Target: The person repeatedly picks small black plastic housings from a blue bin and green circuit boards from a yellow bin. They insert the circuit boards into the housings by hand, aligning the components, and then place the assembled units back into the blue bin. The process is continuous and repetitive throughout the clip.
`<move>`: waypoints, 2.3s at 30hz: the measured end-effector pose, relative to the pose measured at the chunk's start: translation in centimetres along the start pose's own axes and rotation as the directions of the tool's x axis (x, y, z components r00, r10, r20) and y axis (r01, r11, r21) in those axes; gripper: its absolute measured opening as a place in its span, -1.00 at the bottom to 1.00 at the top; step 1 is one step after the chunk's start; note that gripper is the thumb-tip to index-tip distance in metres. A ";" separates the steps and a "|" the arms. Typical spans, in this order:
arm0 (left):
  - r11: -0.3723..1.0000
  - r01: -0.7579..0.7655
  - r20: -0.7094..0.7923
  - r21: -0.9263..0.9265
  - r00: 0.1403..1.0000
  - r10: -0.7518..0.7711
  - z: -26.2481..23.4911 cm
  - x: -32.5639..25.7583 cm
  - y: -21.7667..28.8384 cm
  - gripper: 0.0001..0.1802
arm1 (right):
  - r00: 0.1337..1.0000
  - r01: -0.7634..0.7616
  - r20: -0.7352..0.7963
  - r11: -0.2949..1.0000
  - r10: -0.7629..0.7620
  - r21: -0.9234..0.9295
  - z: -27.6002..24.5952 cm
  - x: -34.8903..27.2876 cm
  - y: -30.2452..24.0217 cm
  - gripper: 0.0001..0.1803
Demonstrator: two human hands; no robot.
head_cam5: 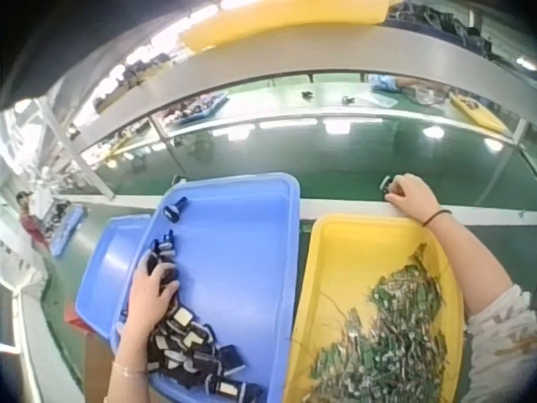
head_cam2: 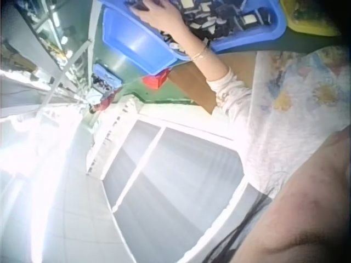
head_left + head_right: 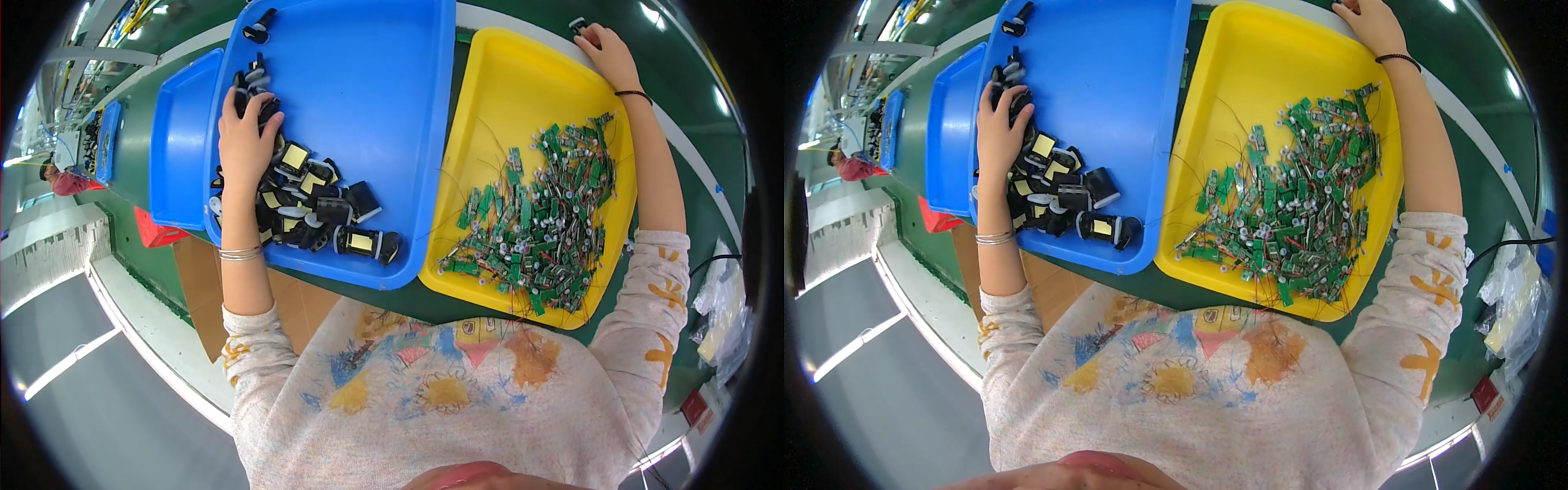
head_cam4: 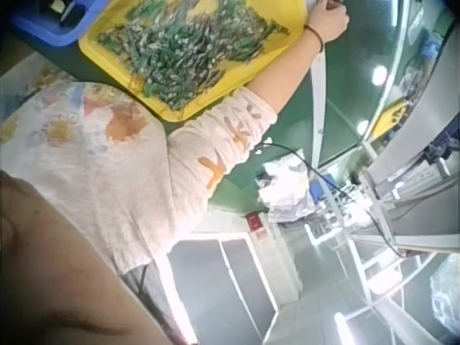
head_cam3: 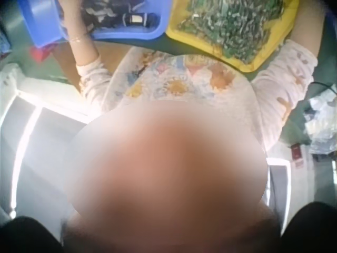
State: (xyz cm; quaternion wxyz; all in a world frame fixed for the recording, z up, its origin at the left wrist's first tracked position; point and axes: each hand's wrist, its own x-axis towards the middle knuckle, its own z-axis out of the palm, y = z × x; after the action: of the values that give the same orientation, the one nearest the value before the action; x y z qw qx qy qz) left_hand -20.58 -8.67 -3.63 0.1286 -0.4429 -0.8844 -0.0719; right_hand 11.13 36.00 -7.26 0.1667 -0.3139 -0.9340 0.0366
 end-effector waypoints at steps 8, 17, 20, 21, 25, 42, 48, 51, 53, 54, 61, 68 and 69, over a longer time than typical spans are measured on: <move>0.950 -0.203 0.067 -0.237 0.972 0.224 -1.7 0.1 5.6 -0.78 | 0.920 0.368 -0.208 0.914 -0.332 0.170 -7.1 -5.6 -13.3 -0.77; 0.670 0.008 0.059 -0.742 0.997 0.054 -7.9 0.2 14.5 -0.75 | 0.921 0.288 0.233 0.948 -0.312 0.134 -8.0 -15.9 -22.4 -0.79; 0.441 -0.081 -0.051 -0.894 0.996 0.079 -7.8 0.1 17.3 -0.78 | 0.932 0.262 0.264 0.965 -0.246 -0.025 -6.9 -17.2 -23.9 -0.76; 0.368 -0.080 -0.051 -0.927 0.995 0.088 -7.6 -0.2 18.0 -0.80 | 0.936 0.252 0.269 0.966 -0.229 -0.057 -6.7 -17.4 -24.1 -0.75; 0.159 -0.040 -0.012 -0.986 0.985 0.174 -6.6 -0.7 19.3 -0.88 | 0.942 0.208 0.237 0.967 -0.239 0.148 -6.4 -17.9 -23.8 -0.81; -0.283 0.325 0.245 -0.902 0.927 0.283 -4.7 -2.5 19.5 -0.80 | 0.936 -0.332 0.352 -0.302 0.010 0.894 -9.9 -14.1 -22.3 -0.80; -0.141 0.312 0.263 -0.940 0.922 0.285 -4.0 -3.1 20.8 -0.77 | 0.961 -0.263 0.276 -0.442 -0.037 0.858 -8.9 -15.1 -21.6 -0.79; -0.072 0.298 0.277 -0.952 0.937 0.213 -3.6 -3.2 21.1 -0.76 | 0.945 -0.318 0.311 -0.534 -0.106 0.784 -8.3 -15.2 -21.0 -0.78; 0.044 0.226 0.230 -0.973 0.955 0.185 -4.2 -3.2 21.3 -0.77 | 0.940 -0.327 0.325 -0.561 -0.107 0.760 -8.2 -15.1 -21.1 -0.78; 0.102 0.188 0.204 -0.977 0.963 0.176 -4.4 -3.1 21.5 -0.78 | 0.942 -0.328 0.315 -0.536 -0.119 0.778 -8.0 -15.2 -21.0 -0.78; 0.160 0.251 0.287 -0.955 0.919 0.270 -4.7 -3.0 20.9 -0.76 | 0.951 -0.304 0.304 -0.345 -0.056 0.888 -8.0 -15.2 -20.6 -0.80; -0.149 0.392 0.352 -0.908 0.906 0.235 -5.2 -3.3 21.3 -0.73 | 0.995 -0.037 -0.010 0.447 0.102 0.894 -8.7 -15.2 -20.8 -0.86; -0.128 0.357 0.321 -0.925 0.917 0.238 -5.1 -3.4 21.3 -0.72 | 0.993 0.008 -0.066 0.504 0.098 0.863 -8.7 -15.2 -20.8 -0.86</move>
State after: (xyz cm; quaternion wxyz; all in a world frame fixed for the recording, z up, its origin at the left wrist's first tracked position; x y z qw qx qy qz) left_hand -0.74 0.21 0.58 -0.4298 -0.3477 -0.5494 -0.6265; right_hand 13.39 9.94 0.15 0.3490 -0.2152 -0.7733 0.4836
